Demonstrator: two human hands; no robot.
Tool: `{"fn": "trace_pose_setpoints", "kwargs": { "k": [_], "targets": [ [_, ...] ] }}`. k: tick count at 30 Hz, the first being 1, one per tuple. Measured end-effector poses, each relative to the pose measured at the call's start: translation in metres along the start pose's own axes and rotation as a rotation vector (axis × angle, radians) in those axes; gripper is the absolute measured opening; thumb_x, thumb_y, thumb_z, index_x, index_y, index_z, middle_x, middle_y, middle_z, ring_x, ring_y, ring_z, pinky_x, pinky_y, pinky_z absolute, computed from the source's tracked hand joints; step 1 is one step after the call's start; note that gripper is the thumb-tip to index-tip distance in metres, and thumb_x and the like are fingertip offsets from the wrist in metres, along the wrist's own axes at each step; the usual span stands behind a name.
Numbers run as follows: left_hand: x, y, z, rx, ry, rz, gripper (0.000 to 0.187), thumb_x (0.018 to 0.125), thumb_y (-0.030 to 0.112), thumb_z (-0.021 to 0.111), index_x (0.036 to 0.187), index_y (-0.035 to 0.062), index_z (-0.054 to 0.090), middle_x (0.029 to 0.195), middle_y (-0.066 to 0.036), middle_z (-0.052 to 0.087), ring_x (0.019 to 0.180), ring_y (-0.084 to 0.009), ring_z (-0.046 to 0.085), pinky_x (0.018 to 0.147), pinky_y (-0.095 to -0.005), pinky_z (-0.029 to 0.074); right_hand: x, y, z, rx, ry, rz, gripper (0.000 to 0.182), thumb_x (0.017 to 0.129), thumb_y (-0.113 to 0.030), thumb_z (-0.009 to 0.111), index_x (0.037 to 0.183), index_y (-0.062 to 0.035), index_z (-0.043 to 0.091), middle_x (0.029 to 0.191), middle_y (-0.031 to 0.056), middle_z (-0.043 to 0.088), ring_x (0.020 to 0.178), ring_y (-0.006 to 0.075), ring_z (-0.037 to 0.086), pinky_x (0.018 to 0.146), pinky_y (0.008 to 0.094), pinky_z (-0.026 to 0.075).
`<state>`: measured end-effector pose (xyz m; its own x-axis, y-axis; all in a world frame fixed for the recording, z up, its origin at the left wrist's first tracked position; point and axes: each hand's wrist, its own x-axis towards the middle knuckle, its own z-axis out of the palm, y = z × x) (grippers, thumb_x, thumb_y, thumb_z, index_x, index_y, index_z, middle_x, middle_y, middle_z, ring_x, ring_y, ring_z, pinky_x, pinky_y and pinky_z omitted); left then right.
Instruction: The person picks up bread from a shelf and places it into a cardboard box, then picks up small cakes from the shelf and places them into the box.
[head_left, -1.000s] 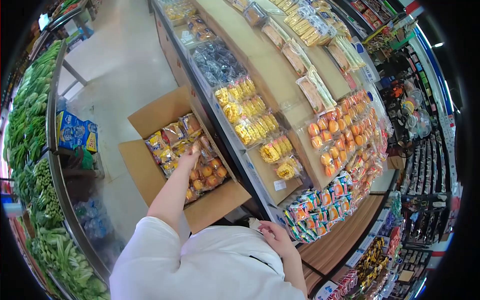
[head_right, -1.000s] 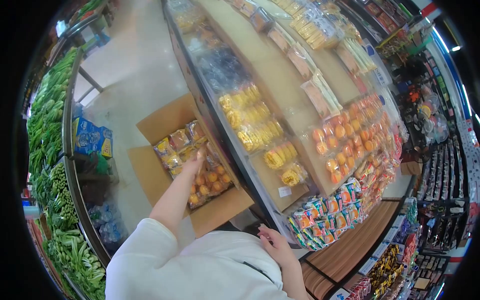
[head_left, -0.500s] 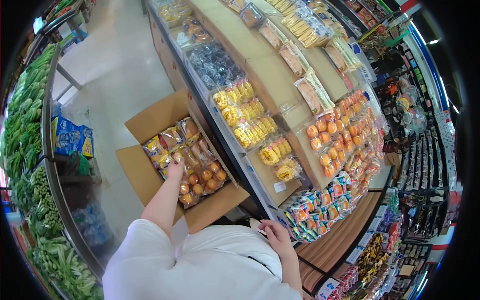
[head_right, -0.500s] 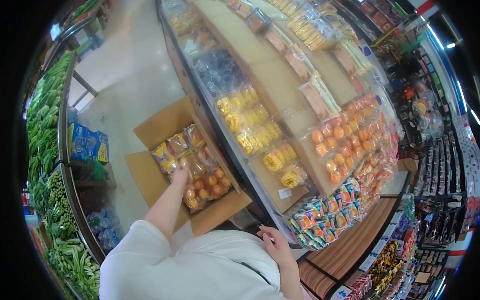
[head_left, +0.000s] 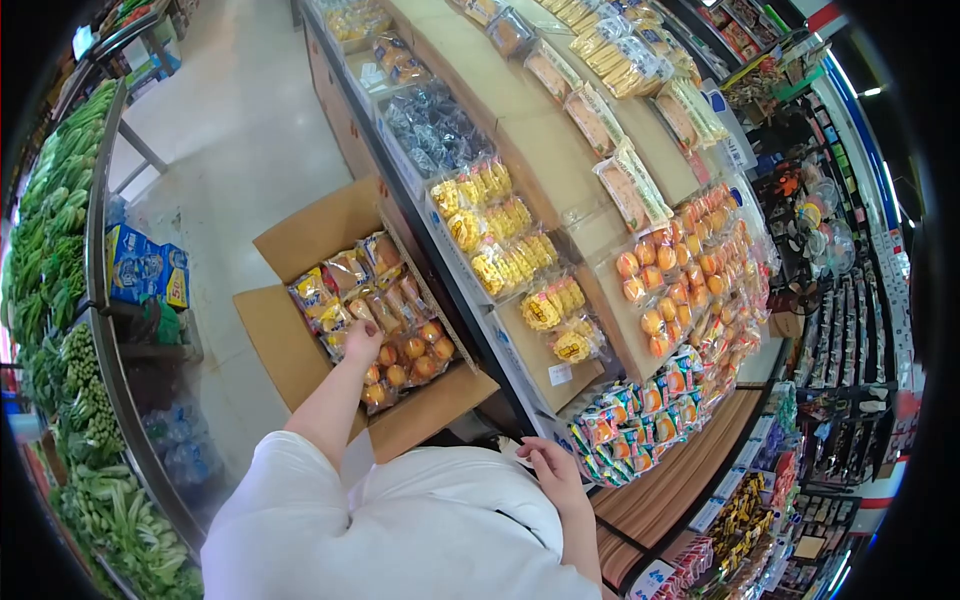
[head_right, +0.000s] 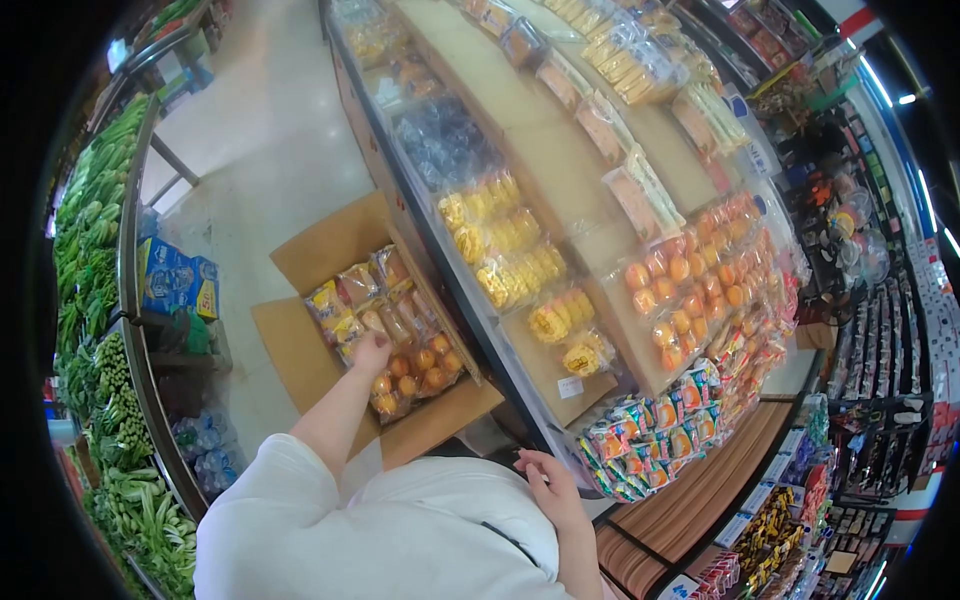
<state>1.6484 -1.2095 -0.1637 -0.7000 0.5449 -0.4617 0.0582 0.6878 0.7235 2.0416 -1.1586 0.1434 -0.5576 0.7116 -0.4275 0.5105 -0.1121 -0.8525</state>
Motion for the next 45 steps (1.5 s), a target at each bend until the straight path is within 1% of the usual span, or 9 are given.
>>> {"fn": "trace_pose_setpoints", "kwargs": {
  "k": [3, 6, 10, 13, 22, 33, 40, 42, 45],
  "targets": [
    [-0.013, 0.000, 0.005, 0.033, 0.167, 0.116, 0.024, 0.081, 0.017, 0.066, 0.101, 0.0031, 0.065, 0.093, -0.015, 0.069, 0.087, -0.0292, 0.067, 0.079, -0.0383, 0.053, 0.000, -0.004, 0.002, 0.006, -0.012, 0.016, 0.025, 0.097, -0.008, 0.054, 0.120, -0.0010, 0.059, 0.103, 0.0094, 0.068, 0.099, 0.0172, 0.065, 0.090, 0.0304, 0.049],
    [-0.044, -0.006, 0.014, 0.028, 0.177, 0.254, 0.022, 0.079, 0.015, 0.065, 0.098, 0.0056, 0.066, 0.088, -0.014, 0.064, 0.079, -0.0291, 0.063, 0.075, -0.0396, 0.051, -0.002, 0.000, 0.000, 0.030, -0.008, 0.003, 0.025, 0.097, -0.008, 0.053, 0.120, -0.0013, 0.059, 0.102, 0.0089, 0.068, 0.099, 0.0167, 0.064, 0.090, 0.0300, 0.049],
    [-0.112, 0.025, 0.008, 0.026, -0.129, 0.248, 0.019, 0.080, 0.012, 0.064, 0.098, 0.0046, 0.066, 0.090, -0.013, 0.063, 0.080, -0.0253, 0.063, 0.075, -0.0369, 0.052, -0.004, 0.010, -0.001, 0.063, -0.003, 0.009, 0.024, 0.098, -0.009, 0.053, 0.120, -0.0013, 0.059, 0.102, 0.0082, 0.067, 0.098, 0.0156, 0.064, 0.089, 0.0293, 0.049],
    [-0.140, 0.029, 0.015, -0.006, -0.201, 0.308, 0.020, 0.083, 0.015, 0.065, 0.099, 0.0025, 0.066, 0.090, -0.013, 0.064, 0.085, -0.0260, 0.064, 0.079, -0.0360, 0.052, -0.006, 0.012, 0.000, 0.070, -0.019, -0.010, 0.024, 0.098, -0.009, 0.053, 0.119, -0.0011, 0.060, 0.101, 0.0079, 0.068, 0.097, 0.0154, 0.064, 0.088, 0.0292, 0.049],
    [-0.200, 0.022, 0.028, 0.015, -0.157, 0.322, 0.017, 0.081, 0.013, 0.065, 0.094, 0.0032, 0.065, 0.088, -0.014, 0.063, 0.079, -0.0267, 0.064, 0.074, -0.0371, 0.052, -0.016, 0.020, -0.008, 0.011, -0.086, -0.089, 0.023, 0.097, -0.009, 0.054, 0.117, -0.0008, 0.060, 0.099, 0.0080, 0.068, 0.094, 0.0155, 0.064, 0.086, 0.0290, 0.049],
    [-0.324, -0.003, 0.055, -0.022, 0.011, 0.233, 0.015, 0.082, 0.012, 0.064, 0.093, 0.0025, 0.068, 0.085, -0.013, 0.066, 0.077, -0.0231, 0.064, 0.072, -0.0350, 0.052, -0.085, 0.091, -0.066, 0.022, -0.152, -0.215, 0.022, 0.098, -0.012, 0.053, 0.115, -0.0020, 0.060, 0.096, 0.0073, 0.069, 0.092, 0.0147, 0.065, 0.084, 0.0276, 0.050],
    [-0.418, -0.035, 0.063, 0.016, -0.029, 0.144, 0.016, 0.085, 0.015, 0.065, 0.096, 0.0041, 0.068, 0.087, -0.014, 0.066, 0.076, -0.0217, 0.064, 0.071, -0.0345, 0.052, -0.129, 0.180, -0.083, 0.381, -0.242, 0.031, 0.018, 0.100, -0.008, 0.047, 0.111, -0.0020, 0.060, 0.094, 0.0071, 0.066, 0.090, 0.0144, 0.063, 0.081, 0.0291, 0.051],
    [-0.434, -0.058, 0.066, -0.054, -0.013, 0.025, 0.017, 0.086, 0.016, 0.064, 0.098, 0.0042, 0.068, 0.086, -0.013, 0.066, 0.075, -0.0213, 0.064, 0.071, -0.0342, 0.052, -0.135, 0.198, -0.086, 0.393, -0.263, 0.094, 0.018, 0.100, -0.009, 0.046, 0.110, -0.0020, 0.060, 0.095, 0.0075, 0.066, 0.089, 0.0149, 0.063, 0.080, 0.0296, 0.051],
    [-0.456, -0.087, 0.058, -0.079, -0.011, 0.004, 0.018, 0.088, 0.016, 0.063, 0.100, 0.0046, 0.068, 0.083, -0.012, 0.067, 0.075, -0.0208, 0.064, 0.071, -0.0339, 0.052, -0.144, 0.212, -0.087, 0.361, -0.286, 0.125, 0.019, 0.101, -0.013, 0.047, 0.110, -0.0033, 0.060, 0.096, 0.0065, 0.066, 0.090, 0.0147, 0.063, 0.080, 0.0295, 0.051]
  ]
}}
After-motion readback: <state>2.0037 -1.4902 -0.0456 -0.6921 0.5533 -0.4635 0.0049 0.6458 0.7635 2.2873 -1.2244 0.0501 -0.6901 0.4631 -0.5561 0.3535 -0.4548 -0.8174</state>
